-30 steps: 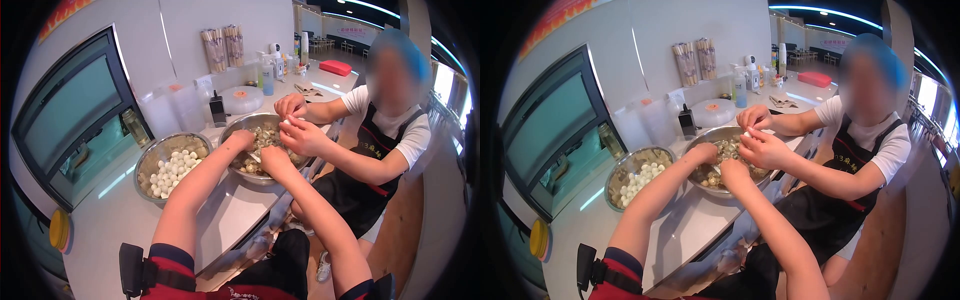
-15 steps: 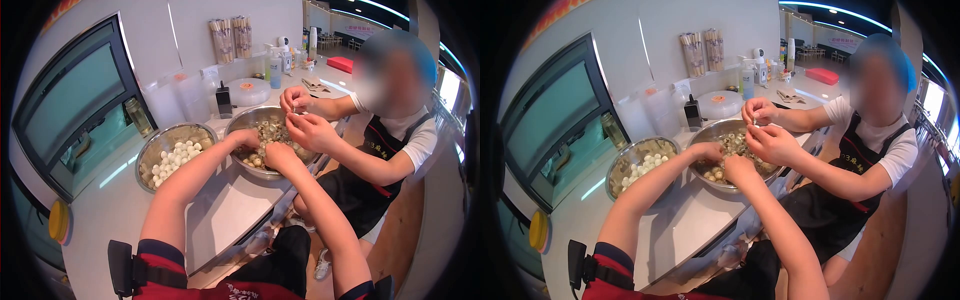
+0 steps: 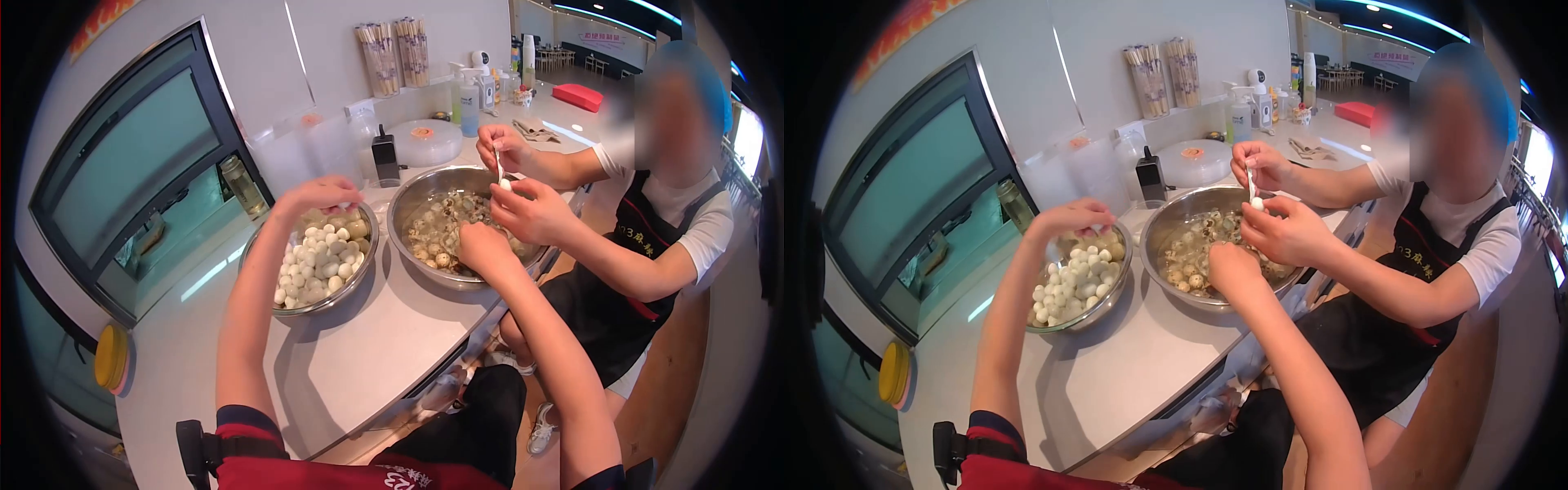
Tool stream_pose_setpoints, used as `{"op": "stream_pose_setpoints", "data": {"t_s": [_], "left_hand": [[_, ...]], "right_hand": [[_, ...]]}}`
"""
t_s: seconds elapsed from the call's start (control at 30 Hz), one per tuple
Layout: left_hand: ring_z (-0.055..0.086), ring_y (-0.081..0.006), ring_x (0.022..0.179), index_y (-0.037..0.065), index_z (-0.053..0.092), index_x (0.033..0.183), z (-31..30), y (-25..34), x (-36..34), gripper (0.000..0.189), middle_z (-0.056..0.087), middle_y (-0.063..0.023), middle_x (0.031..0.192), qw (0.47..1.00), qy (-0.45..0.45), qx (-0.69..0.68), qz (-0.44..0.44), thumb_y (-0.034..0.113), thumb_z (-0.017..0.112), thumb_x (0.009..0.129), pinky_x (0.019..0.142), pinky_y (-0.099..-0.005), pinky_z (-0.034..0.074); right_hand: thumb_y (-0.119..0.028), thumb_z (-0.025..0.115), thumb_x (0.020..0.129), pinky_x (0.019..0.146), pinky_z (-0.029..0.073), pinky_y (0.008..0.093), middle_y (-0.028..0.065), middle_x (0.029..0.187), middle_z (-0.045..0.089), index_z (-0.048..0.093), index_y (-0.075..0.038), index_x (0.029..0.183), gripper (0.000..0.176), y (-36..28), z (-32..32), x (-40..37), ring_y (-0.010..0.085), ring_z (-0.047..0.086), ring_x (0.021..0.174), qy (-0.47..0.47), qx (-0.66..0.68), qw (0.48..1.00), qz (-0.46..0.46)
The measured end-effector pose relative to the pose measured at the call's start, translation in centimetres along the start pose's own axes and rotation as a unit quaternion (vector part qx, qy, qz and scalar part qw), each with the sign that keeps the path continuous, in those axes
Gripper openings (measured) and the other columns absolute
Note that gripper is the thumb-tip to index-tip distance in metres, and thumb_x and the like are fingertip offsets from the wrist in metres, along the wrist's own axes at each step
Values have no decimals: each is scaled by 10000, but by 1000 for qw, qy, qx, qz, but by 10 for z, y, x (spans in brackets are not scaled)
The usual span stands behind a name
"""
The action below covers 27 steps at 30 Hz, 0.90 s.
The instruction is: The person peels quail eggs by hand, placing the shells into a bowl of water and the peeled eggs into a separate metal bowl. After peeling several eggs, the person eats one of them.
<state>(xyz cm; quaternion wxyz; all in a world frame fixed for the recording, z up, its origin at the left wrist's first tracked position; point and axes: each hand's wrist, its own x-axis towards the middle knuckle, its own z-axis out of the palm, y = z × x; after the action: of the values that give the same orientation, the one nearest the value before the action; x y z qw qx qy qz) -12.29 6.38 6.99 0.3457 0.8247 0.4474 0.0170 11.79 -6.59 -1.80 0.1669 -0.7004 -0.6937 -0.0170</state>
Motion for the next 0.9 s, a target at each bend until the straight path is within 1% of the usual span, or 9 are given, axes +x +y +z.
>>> {"op": "stream_pose_setpoints", "data": {"t_s": [0.2, 0.4, 0.5, 0.67, 0.7, 0.73, 0.8, 0.87, 0.9], "left_hand": [[456, -84, 462, 40, 586, 763, -7, -63, -38, 241, 524, -6, 610, 989, 113, 32, -91, 265, 501, 777, 430, -209, 371], [491, -68, 588, 45, 578, 832, 29, 12, 3, 142, 567, -36, 731, 984, 107, -16, 139, 157, 535, 755, 520, -212, 405], [552, -152, 640, 38, 585, 848, 59, 34, 37, 177, 590, -70, 744, 971, 42, 81, 221, 152, 557, 715, 583, -275, 441], [593, -293, 682, 64, 630, 732, 114, 45, 72, 170, 604, -152, 742, 889, -33, 449, 83, 164, 567, 609, 627, -363, 475], [595, -280, 715, 57, 626, 749, 117, 60, 65, 179, 602, -158, 766, 869, -75, 483, 76, 166, 566, 621, 635, -355, 477], [586, -300, 716, 93, 638, 734, 124, -18, 123, 156, 606, -149, 728, 875, 52, 352, 328, 187, 590, 619, 623, -355, 476], [581, -293, 733, 83, 632, 747, 130, 66, 100, 158, 603, -147, 749, 917, 15, 334, 219, 175, 578, 630, 634, -354, 470], [576, -286, 751, 74, 626, 759, 139, 118, 95, 160, 601, -145, 769, 922, 19, 279, 268, 163, 567, 641, 645, -354, 465], [574, -282, 759, 70, 624, 766, 147, 137, 93, 161, 600, -144, 779, 919, 14, 255, 300, 157, 561, 647, 650, -353, 462]], "right_hand": [[-57, 523, 644, 587, 485, 377, 165, 721, 604, 606, 13, 730, 138, 4, 4, 3, 289, 609, 691, -12, 3, 999, -30], [-42, 517, 651, 594, 489, 369, 154, 705, 605, 612, -3, 717, 122, 2, 0, 2, 279, 611, 685, -22, -3, 1000, -15], [-22, 517, 655, 604, 493, 366, 163, 699, 601, 612, -3, 715, 113, 6, 5, 5, 282, 610, 691, 17, -9, 999, -26], [-40, 533, 639, 600, 487, 379, 186, 704, 591, 608, 14, 704, 113, 5, 20, 7, 302, 601, 694, -27, 53, 994, -87], [-47, 524, 644, 571, 481, 372, 173, 694, 592, 604, -3, 673, 96, 4, 19, 0, 284, 600, 665, 42, 101, 986, -127], [-51, 518, 640, 528, 465, 367, 164, 667, 583, 585, -17, 648, 76, 3, 28, -3, 272, 587, 625, 116, 178, 968, -135], [-119, 583, 593, 578, 462, 385, 147, 673, 601, 621, -52, 665, 106, -1, 110, 73, 260, 599, 646, 164, 160, 970, -81], [-318, 678, 658, 808, 398, 356, 152, 941, 552, 410, -43, 1079, 570, 95, -56, 38, 229, 531, 824, 50, 40, 784, -618], [-311, 669, 657, 790, 403, 358, 151, 922, 557, 427, -45, 1047, 531, 89, -62, 37, 231, 536, 809, 29, 31, 810, -585]]}}
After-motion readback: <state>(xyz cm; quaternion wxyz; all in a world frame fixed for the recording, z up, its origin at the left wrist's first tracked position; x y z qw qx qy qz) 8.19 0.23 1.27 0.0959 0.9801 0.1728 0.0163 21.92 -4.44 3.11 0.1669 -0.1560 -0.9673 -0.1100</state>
